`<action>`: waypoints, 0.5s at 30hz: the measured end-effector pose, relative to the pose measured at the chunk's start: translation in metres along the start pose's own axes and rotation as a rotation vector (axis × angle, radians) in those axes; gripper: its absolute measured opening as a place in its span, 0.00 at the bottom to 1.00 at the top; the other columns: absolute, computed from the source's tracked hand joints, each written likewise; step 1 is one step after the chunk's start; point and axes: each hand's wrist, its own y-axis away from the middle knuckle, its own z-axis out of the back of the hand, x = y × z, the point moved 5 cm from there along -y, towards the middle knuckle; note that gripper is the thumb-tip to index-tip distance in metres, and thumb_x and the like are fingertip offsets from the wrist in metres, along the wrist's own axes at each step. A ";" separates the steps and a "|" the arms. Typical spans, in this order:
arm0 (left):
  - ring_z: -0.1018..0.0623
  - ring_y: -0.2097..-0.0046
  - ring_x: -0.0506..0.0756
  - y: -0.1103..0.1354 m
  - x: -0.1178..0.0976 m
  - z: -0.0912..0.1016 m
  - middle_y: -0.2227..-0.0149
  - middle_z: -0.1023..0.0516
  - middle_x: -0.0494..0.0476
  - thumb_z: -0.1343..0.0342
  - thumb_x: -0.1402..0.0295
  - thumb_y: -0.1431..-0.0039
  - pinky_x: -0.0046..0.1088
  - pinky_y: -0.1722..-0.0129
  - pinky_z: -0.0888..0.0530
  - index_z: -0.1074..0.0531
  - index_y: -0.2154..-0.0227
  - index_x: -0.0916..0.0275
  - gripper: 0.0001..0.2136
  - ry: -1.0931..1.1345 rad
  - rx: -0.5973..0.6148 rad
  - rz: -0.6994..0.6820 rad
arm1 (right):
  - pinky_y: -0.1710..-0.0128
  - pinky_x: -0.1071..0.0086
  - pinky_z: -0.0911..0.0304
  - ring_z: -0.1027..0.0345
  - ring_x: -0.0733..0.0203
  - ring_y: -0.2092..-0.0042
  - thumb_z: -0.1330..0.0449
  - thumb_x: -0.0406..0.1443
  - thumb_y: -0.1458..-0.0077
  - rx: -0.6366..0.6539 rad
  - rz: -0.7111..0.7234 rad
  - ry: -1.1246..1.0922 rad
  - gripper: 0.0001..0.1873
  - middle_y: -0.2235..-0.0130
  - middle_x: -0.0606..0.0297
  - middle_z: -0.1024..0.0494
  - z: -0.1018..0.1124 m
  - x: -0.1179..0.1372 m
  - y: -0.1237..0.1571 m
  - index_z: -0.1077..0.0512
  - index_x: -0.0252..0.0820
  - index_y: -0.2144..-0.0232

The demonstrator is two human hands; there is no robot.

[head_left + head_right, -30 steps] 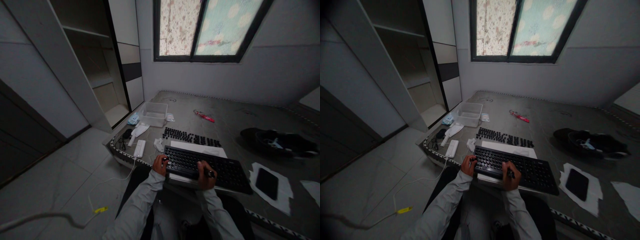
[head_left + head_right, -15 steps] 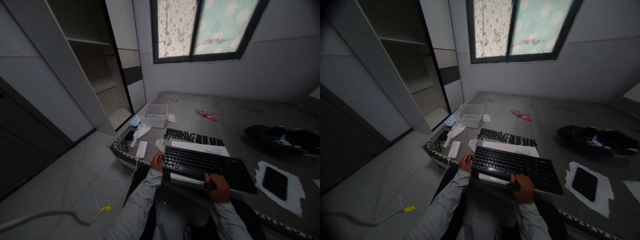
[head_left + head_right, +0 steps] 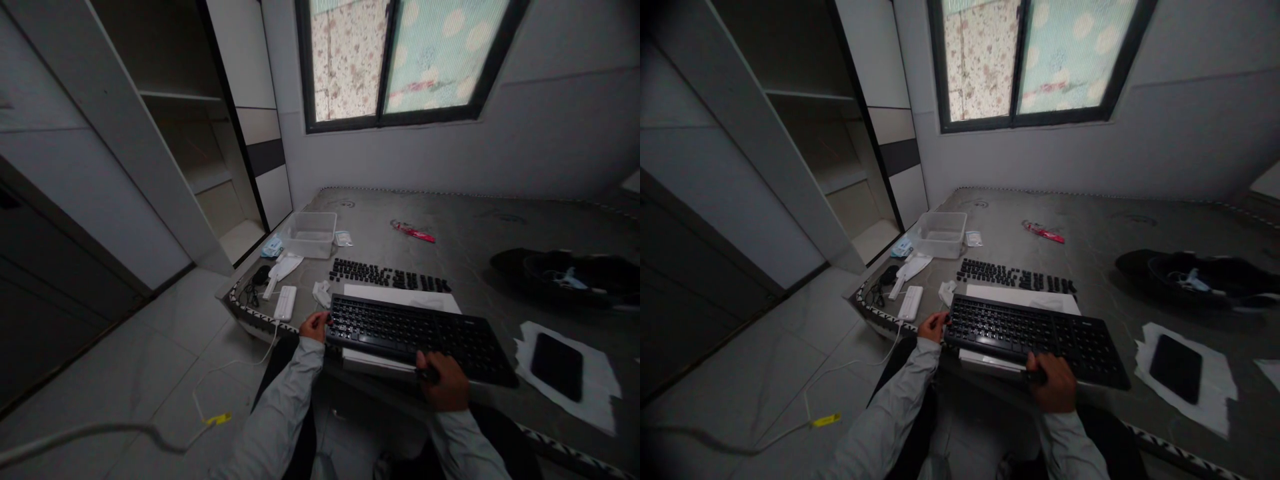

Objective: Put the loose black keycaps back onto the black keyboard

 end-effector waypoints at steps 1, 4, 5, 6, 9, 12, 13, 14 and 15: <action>0.21 0.73 0.54 -0.001 0.001 0.000 0.75 0.20 0.58 0.42 0.51 0.54 0.24 0.75 0.28 0.22 0.70 0.65 0.20 0.008 -0.002 0.008 | 0.71 0.66 0.50 0.47 0.62 0.76 0.46 0.37 0.40 0.002 -0.001 0.000 0.18 0.80 0.69 0.40 -0.001 -0.001 0.001 0.41 0.45 0.81; 0.22 0.75 0.54 -0.002 0.004 0.000 0.76 0.20 0.58 0.38 0.51 0.60 0.24 0.79 0.29 0.22 0.73 0.65 0.20 0.027 -0.014 0.033 | 0.71 0.66 0.50 0.46 0.62 0.76 0.45 0.37 0.40 0.003 -0.001 0.004 0.18 0.80 0.69 0.39 -0.004 -0.003 0.003 0.41 0.45 0.82; 0.22 0.76 0.53 -0.002 0.005 0.000 0.77 0.20 0.58 0.37 0.51 0.60 0.23 0.80 0.29 0.22 0.74 0.65 0.20 0.030 -0.018 0.040 | 0.71 0.66 0.50 0.46 0.62 0.76 0.45 0.37 0.41 0.003 0.000 0.003 0.18 0.80 0.69 0.39 -0.005 -0.004 0.004 0.41 0.44 0.82; 0.23 0.77 0.53 -0.001 0.005 0.000 0.77 0.20 0.58 0.37 0.51 0.61 0.23 0.80 0.30 0.22 0.74 0.65 0.19 0.032 -0.021 0.046 | 0.71 0.66 0.50 0.46 0.62 0.76 0.45 0.37 0.41 0.004 -0.001 -0.001 0.18 0.80 0.69 0.39 -0.006 -0.005 0.005 0.41 0.44 0.82; 0.24 0.78 0.52 0.000 0.002 0.001 0.77 0.21 0.57 0.37 0.52 0.61 0.21 0.82 0.32 0.22 0.74 0.65 0.19 0.026 -0.031 0.057 | 0.71 0.66 0.50 0.45 0.63 0.76 0.45 0.36 0.41 -0.001 -0.007 -0.019 0.18 0.80 0.69 0.39 -0.008 -0.006 0.007 0.40 0.44 0.82; 0.27 0.82 0.49 0.002 -0.006 0.004 0.76 0.20 0.56 0.38 0.52 0.58 0.21 0.85 0.35 0.22 0.72 0.65 0.19 0.017 -0.035 0.054 | 0.72 0.66 0.50 0.45 0.63 0.76 0.44 0.36 0.41 -0.011 -0.006 -0.021 0.17 0.80 0.69 0.38 -0.009 -0.005 0.007 0.40 0.44 0.82; 0.28 0.83 0.48 0.003 -0.008 0.005 0.75 0.20 0.57 0.39 0.51 0.57 0.21 0.85 0.36 0.22 0.70 0.65 0.20 0.010 -0.038 0.061 | 0.72 0.67 0.50 0.45 0.63 0.77 0.44 0.36 0.41 -0.009 -0.004 -0.020 0.17 0.80 0.69 0.38 -0.010 -0.005 0.006 0.40 0.44 0.81; 0.29 0.83 0.48 0.003 -0.009 0.007 0.73 0.19 0.57 0.40 0.50 0.56 0.21 0.86 0.36 0.22 0.69 0.65 0.21 0.000 -0.048 0.073 | 0.72 0.67 0.49 0.45 0.63 0.77 0.45 0.36 0.41 -0.009 -0.003 -0.018 0.17 0.80 0.69 0.38 -0.010 -0.004 0.006 0.40 0.44 0.81; 0.30 0.84 0.47 0.003 -0.010 0.008 0.72 0.19 0.58 0.41 0.49 0.56 0.21 0.86 0.36 0.21 0.67 0.65 0.22 -0.013 -0.061 0.093 | 0.72 0.67 0.49 0.44 0.64 0.77 0.45 0.36 0.41 -0.009 -0.002 -0.016 0.17 0.80 0.69 0.38 -0.011 -0.003 0.005 0.40 0.44 0.81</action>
